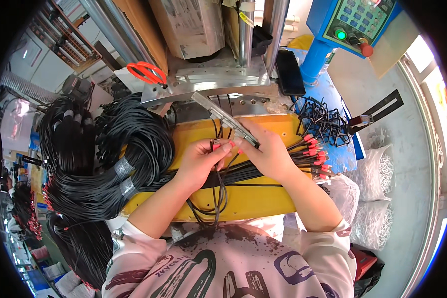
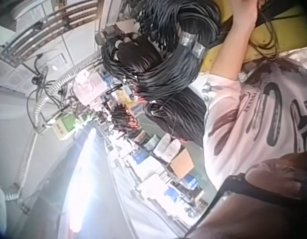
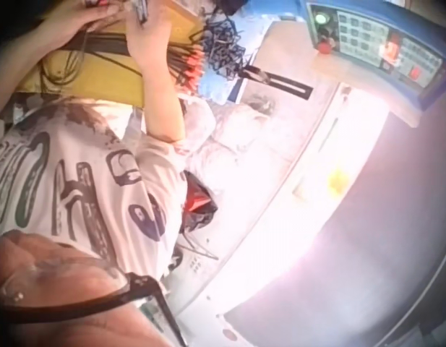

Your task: The person fits cable connectors into a metal fixture by hand, inserts the fixture into a press machine, and removes the processed cables.

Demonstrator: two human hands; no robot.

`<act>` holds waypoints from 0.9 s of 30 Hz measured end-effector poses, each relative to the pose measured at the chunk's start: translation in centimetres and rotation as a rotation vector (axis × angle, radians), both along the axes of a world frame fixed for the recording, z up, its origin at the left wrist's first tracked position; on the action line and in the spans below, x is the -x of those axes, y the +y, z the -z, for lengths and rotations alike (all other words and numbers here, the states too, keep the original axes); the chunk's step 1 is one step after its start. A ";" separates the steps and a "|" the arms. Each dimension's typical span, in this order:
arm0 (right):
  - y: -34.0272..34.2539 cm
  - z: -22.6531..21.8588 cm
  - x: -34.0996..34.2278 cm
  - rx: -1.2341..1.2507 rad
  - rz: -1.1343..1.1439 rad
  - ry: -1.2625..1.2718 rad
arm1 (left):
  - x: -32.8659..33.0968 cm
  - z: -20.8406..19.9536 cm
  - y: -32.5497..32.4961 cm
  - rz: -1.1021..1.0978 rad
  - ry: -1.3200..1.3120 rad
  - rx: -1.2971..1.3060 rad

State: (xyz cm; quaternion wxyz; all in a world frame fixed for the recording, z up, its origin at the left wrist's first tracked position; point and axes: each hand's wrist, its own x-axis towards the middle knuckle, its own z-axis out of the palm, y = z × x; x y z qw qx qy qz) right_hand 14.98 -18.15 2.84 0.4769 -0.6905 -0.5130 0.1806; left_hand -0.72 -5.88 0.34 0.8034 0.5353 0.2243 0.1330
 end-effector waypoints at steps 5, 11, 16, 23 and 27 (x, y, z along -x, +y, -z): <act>-0.2 1.5 -0.1 0.073 0.002 -0.063 | -0.1 0.0 0.3 0.027 0.022 -0.005; -0.7 -0.9 -0.3 0.152 -0.005 0.233 | 0.1 -1.8 0.3 -0.018 0.029 0.223; -0.7 -0.7 -0.2 0.087 0.067 0.068 | 0.2 -1.3 0.5 -0.008 0.085 -0.029; -0.7 -0.9 0.1 0.197 0.022 -0.083 | 0.3 -0.1 0.8 0.030 0.044 -0.037; -0.9 -0.6 -0.1 0.158 -0.035 0.076 | 1.6 -2.0 1.2 -0.079 0.079 0.003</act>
